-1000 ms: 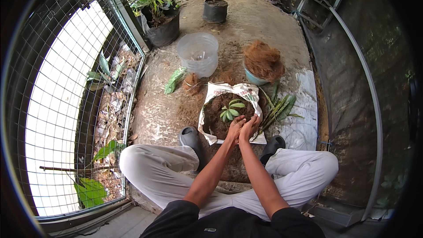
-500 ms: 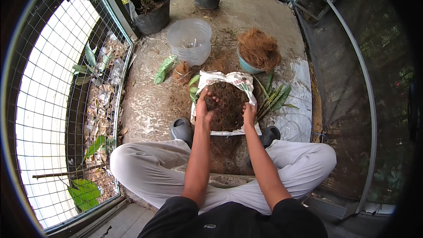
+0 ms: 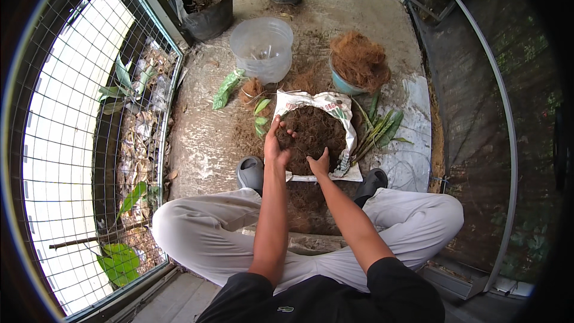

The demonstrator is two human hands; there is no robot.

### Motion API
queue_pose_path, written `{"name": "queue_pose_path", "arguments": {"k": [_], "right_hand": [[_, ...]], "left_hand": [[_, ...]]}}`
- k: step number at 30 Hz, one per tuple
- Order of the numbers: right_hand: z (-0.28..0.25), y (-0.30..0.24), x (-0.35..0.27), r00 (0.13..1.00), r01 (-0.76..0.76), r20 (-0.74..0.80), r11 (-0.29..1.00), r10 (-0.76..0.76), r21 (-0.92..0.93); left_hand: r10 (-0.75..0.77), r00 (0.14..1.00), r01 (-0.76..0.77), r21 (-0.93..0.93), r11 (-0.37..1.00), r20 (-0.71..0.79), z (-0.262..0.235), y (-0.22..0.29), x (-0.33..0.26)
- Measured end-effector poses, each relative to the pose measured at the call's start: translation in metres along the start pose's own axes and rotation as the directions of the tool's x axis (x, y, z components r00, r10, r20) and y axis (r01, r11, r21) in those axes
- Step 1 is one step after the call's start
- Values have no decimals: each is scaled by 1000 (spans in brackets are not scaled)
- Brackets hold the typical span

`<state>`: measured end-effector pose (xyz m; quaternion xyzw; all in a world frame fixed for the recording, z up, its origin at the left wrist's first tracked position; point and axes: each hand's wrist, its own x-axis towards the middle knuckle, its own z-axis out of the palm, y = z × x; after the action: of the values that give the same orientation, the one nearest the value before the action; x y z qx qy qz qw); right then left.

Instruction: The person sits cross-legged and plants a small green seedling into a white grow bag filled with soil. They use both hands to add soil around the plant, pat it down, and adjust the plant's position repeatedly.

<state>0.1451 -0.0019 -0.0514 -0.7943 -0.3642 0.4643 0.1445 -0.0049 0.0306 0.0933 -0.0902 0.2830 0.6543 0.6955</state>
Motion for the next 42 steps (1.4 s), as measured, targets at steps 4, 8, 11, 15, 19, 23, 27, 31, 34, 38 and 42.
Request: {"name": "queue_pose_path", "arguments": {"k": [4,8,11,15,19,23,27,31,34,38,42], "right_hand": [[0,6,9,999,42,38,995,-39,-89],[-3,3,11,998,50,40,997,-47,-65],[0,5,19,999,27,-21,995,-29,-98],[-1,5,21,1000,-17,-12,988,16,-151],[-1,10,15,992,82,-87,988,-94,-133],[-13,29,30,981,153,-122,988,-153,-13],[-31,22,30,990,141,-55,971,-132,192],[-57,6,26,998,12,45,910,-34,414],[-66,7,26,996,67,20,863,-89,501],[-71,12,19,991,132,23,984,-135,118],[-45,32,12,988,140,-52,988,-144,-65]], "left_hand": [[-7,1000,8,24,1000,-27,-1,-4,3],[7,1000,-7,29,1000,-2,-11,-4,9],[-8,1000,9,41,999,-11,-8,-8,8],[-2,1000,3,57,998,-20,-7,-9,6],[1,1000,-1,49,999,-2,-11,-8,7],[-16,1000,16,49,999,-3,-9,-13,8],[-11,999,15,67,998,-51,-13,-14,10],[-35,998,39,71,997,-56,-13,-16,10],[-49,997,53,75,996,-58,-8,-20,7],[-41,998,46,79,996,-54,-8,-20,4],[-57,997,60,65,996,-47,-7,-22,5]]}}
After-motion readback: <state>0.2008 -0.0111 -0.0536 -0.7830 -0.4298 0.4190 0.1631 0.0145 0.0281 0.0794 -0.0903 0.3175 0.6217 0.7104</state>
